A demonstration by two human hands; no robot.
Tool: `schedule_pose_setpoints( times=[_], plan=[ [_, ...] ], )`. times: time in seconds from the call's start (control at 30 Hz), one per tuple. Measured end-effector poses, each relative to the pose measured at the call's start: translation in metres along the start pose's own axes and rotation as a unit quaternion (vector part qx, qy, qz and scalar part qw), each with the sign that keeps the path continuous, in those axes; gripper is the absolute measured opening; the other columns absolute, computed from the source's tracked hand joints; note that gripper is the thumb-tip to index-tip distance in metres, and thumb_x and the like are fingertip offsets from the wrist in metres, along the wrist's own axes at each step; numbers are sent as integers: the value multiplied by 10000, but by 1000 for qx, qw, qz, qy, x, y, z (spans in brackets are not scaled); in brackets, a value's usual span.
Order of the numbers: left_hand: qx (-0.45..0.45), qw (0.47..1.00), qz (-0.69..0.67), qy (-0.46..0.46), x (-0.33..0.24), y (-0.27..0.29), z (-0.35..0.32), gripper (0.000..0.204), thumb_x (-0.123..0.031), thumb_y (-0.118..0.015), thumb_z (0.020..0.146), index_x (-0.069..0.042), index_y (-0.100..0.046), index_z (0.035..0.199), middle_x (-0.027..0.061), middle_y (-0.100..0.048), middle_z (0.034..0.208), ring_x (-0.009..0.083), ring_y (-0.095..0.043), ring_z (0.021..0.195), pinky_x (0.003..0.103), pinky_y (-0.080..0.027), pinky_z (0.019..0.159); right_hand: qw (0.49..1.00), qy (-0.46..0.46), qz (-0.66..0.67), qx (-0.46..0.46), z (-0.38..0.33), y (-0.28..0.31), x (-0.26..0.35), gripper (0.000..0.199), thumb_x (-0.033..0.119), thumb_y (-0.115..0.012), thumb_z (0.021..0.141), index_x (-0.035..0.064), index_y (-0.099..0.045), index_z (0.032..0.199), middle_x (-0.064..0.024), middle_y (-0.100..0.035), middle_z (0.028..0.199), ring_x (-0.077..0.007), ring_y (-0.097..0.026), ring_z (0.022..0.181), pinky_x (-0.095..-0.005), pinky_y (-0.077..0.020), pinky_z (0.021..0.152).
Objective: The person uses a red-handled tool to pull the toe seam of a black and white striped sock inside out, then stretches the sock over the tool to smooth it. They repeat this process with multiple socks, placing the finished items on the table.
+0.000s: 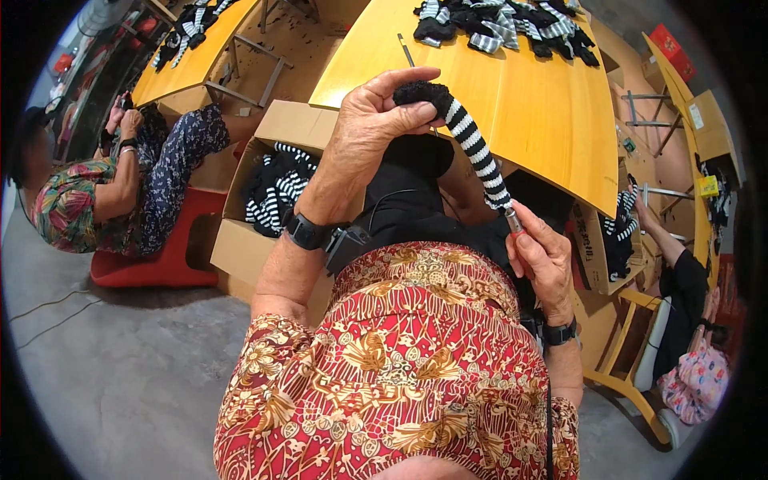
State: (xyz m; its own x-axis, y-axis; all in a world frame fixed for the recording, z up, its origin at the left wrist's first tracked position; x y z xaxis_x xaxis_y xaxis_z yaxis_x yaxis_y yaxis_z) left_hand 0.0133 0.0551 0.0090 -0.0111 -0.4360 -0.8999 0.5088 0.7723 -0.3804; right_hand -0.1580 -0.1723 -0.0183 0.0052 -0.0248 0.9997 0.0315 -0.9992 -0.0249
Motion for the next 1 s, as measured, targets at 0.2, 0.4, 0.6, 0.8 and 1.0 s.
schedule_pose_setpoints(
  times=[0.2,0.4,0.6,0.8,1.0],
  plan=[
    [-16,997,-60,49,6,8,-1,268,-94,-709,831,-4,-644,1076,47,-680,876,112,-658,809,228,-537,747,999,19,-31,-2,1,-4,5,379,118,-535,936,26,-539,1304,-4,-551,718,-39,-428,539,-188,-336,474],
    [-5,999,23,22,7,4,3,143,-63,-705,810,-11,-673,940,40,-677,829,91,-601,719,225,-489,689,999,23,-23,-22,-1,-6,6,373,104,-533,939,28,-538,1304,-5,-557,717,-40,-435,544,-190,-348,476],
    [-13,998,59,22,9,-2,1,111,-57,-686,813,-9,-673,912,37,-669,777,85,-582,684,223,-469,668,999,25,-8,-26,-2,-6,3,371,101,-536,939,25,-538,1303,-15,-577,755,-41,-439,550,-190,-357,477],
    [20,995,90,27,-10,13,-3,142,-73,-675,833,-5,-650,955,56,-670,798,116,-618,728,248,-490,705,993,34,-115,6,4,6,38,371,88,-548,925,40,-555,1293,-2,-557,758,-36,-429,556,-187,-353,475],
    [32,993,110,32,-5,9,-4,107,-65,-675,822,-9,-658,911,52,-665,784,117,-617,720,255,-498,705,997,6,-70,12,4,5,35,373,80,-552,921,18,-551,1289,-3,-550,746,-39,-415,543,-187,-339,469]
  ],
)
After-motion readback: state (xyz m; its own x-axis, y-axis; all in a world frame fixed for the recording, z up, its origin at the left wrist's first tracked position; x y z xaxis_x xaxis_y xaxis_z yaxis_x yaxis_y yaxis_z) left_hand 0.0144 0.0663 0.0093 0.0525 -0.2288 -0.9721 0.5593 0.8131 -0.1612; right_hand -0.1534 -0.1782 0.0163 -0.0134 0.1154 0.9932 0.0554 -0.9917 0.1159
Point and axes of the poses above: each hand's wrist, its own z-axis towards the middle knuckle, its own y-axis out of the back of the hand, x = y × z, the point moved 1 cm from there along z, towards the middle knuckle
